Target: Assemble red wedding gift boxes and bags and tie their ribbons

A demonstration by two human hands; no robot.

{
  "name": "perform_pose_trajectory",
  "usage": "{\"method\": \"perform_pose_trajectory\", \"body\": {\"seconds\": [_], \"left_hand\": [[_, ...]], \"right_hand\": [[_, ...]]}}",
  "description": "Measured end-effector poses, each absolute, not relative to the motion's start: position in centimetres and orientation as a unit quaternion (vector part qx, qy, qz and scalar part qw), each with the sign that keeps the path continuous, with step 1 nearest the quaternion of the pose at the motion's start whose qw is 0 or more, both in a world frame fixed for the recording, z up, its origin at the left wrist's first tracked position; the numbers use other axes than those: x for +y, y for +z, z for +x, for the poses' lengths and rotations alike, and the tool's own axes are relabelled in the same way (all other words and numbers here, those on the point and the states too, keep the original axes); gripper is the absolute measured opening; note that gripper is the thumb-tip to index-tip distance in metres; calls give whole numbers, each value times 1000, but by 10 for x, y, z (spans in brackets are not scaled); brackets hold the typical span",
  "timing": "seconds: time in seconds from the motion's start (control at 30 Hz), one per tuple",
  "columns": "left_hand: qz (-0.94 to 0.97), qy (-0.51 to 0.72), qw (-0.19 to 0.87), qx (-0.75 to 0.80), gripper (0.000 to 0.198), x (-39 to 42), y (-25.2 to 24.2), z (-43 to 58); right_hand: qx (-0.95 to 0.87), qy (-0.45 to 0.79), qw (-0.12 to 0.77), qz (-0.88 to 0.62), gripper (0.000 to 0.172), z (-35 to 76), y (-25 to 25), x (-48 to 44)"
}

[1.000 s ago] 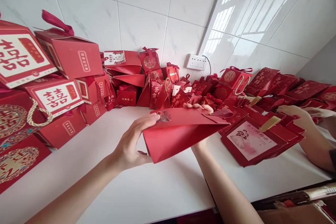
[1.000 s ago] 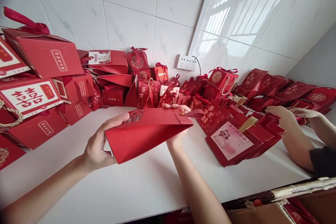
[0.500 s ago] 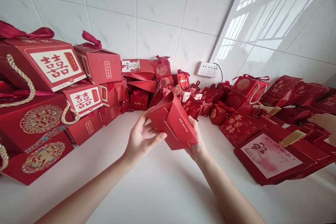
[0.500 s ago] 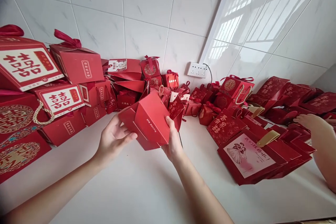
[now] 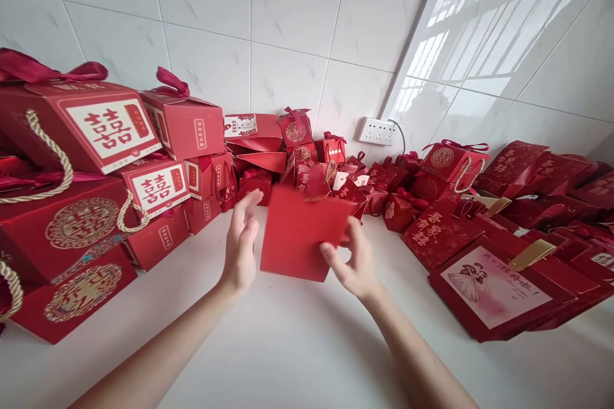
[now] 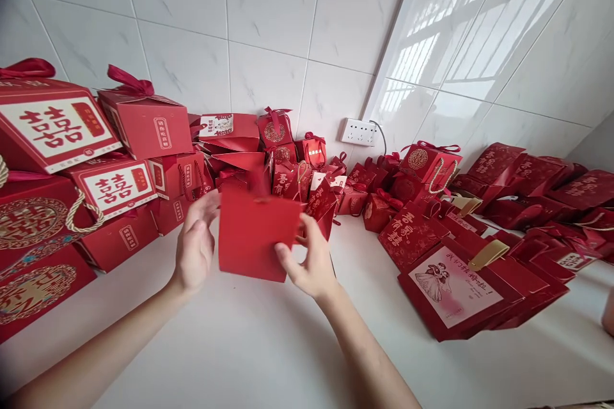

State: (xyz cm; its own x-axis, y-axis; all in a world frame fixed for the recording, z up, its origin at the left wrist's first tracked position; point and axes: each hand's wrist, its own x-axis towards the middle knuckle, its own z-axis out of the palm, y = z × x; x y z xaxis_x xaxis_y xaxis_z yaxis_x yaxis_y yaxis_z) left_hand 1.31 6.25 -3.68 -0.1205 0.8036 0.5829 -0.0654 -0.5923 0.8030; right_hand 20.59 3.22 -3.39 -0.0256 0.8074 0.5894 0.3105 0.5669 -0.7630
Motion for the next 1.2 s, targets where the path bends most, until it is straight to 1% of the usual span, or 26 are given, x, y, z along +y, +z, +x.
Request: {"method": "perform_pose_trajectory", "body": {"seconds": [0.07,0.1,0.13,0.2,0.27,0.3,0.37,0.43,0.53,0.6,0.77,0.93,1.2], "left_hand": [[620,633,305,349,63,66,-37,10],[638,606,310,359,66,67,-37,9],[654,579,319,368,66,66,-36,10],[669,545,333,380,57,61,-33,13],[680,531,325,388,36,53,-32,19],[690,528,308,389,27,49,-32,22],[712,538,242,381,18,41,-33,29],[731,555,180,353,16,35,-36,35],[747,575,133,306,18,31,-41,40],[755,585,112,275,22,31,-44,41],[775,579,48,248,41,29,-46,43],[785,575,15,228,42,28,-43,44],[780,577,32,241,39,29,-44,44]], "right_hand": [[-753,243,453,-411,37,210,-38,36],[-769,257,417,-411,35,210,-40,37],[-776,257,403,-411,35,211,-43,39],[-773,190,443,-414,40,209,-45,40],[-744,45,521,-416,42,206,-45,39],[-718,-37,558,-414,41,203,-44,37],[-673,-163,595,-409,36,199,-41,33],[-663,-203,592,-411,29,195,-38,27],[-692,-154,574,-411,18,192,-34,23],[-698,-126,585,-393,14,191,-32,21],[-686,-71,625,-367,8,188,-28,18],[-675,-25,635,-376,7,186,-25,16],[-666,-7,651,-364,8,188,-26,18]]}}
